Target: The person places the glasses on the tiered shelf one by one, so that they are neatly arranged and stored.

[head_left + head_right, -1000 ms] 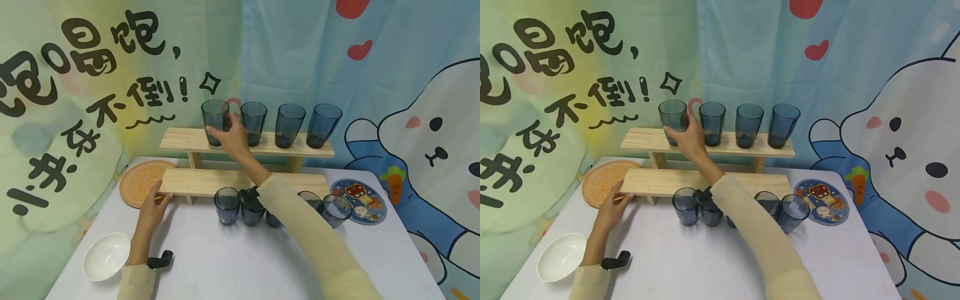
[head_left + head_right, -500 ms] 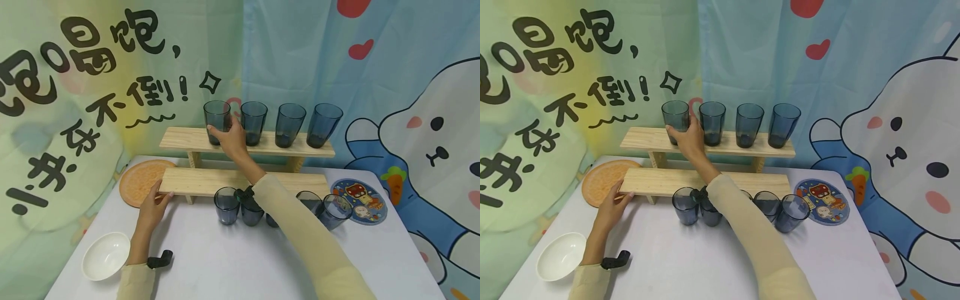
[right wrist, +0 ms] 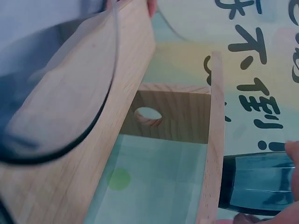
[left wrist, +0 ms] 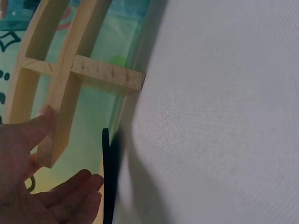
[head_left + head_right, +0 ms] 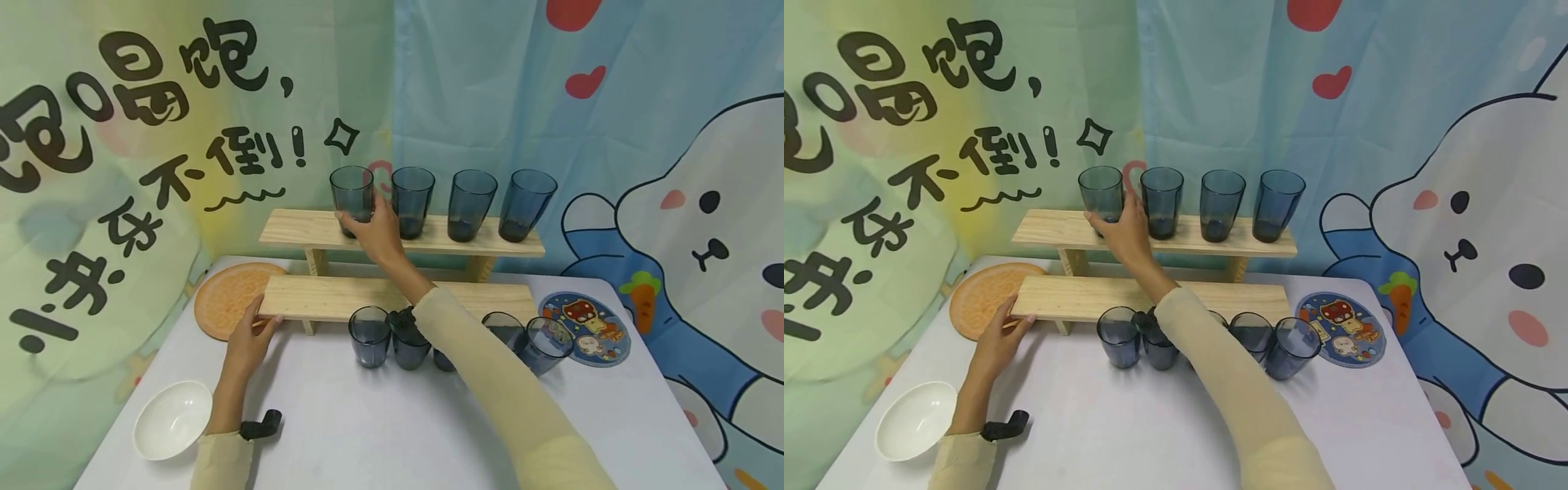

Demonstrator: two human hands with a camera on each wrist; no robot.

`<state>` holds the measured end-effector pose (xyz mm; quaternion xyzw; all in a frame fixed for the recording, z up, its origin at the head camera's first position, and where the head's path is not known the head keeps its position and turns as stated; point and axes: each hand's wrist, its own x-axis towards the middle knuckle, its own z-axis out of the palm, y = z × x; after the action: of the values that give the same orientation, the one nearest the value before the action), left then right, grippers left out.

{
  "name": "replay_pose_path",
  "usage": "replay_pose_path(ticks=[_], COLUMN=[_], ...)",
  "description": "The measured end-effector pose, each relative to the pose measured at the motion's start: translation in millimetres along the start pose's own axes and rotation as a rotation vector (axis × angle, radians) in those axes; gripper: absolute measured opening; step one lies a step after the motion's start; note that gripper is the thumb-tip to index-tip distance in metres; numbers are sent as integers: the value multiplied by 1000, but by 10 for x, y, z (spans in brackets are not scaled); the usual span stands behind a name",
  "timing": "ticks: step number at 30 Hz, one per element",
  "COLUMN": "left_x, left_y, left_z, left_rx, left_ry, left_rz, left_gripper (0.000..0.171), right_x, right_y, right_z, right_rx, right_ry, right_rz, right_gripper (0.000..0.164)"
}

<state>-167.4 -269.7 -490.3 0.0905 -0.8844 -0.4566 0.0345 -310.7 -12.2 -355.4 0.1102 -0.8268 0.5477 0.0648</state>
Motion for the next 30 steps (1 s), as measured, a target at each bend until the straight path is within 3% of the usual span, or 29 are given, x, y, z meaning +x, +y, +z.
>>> replay_pose_path(ticks=[4, 9, 17, 21, 25, 30], left_x=[-2, -8, -9, -17, -36, -37], left_y=[20, 16, 6, 4, 19, 35], left_z=[11, 19, 30, 26, 7, 19], left_rx=[5, 7, 3, 16, 23, 14], left_ry=[-6, -5, 14, 21, 4, -14], left_rz=[-4, -3, 20, 17, 1, -1], left_gripper=[74, 76, 74, 75, 76, 76], right_x=[-53, -212, -762, -1063, -1365, -1744], right_y=[7, -11, -34, 76, 255, 493], right_z=[-65, -242, -829, -1176, -1501, -1891], right_rx=[-85, -174, -301, -294, -289, -279], right_ry=[-51, -142, -266, -217, -113, 21], right_rz=[15, -56, -110, -144, -165, -120], right_gripper=[103, 109, 101, 95, 88, 83])
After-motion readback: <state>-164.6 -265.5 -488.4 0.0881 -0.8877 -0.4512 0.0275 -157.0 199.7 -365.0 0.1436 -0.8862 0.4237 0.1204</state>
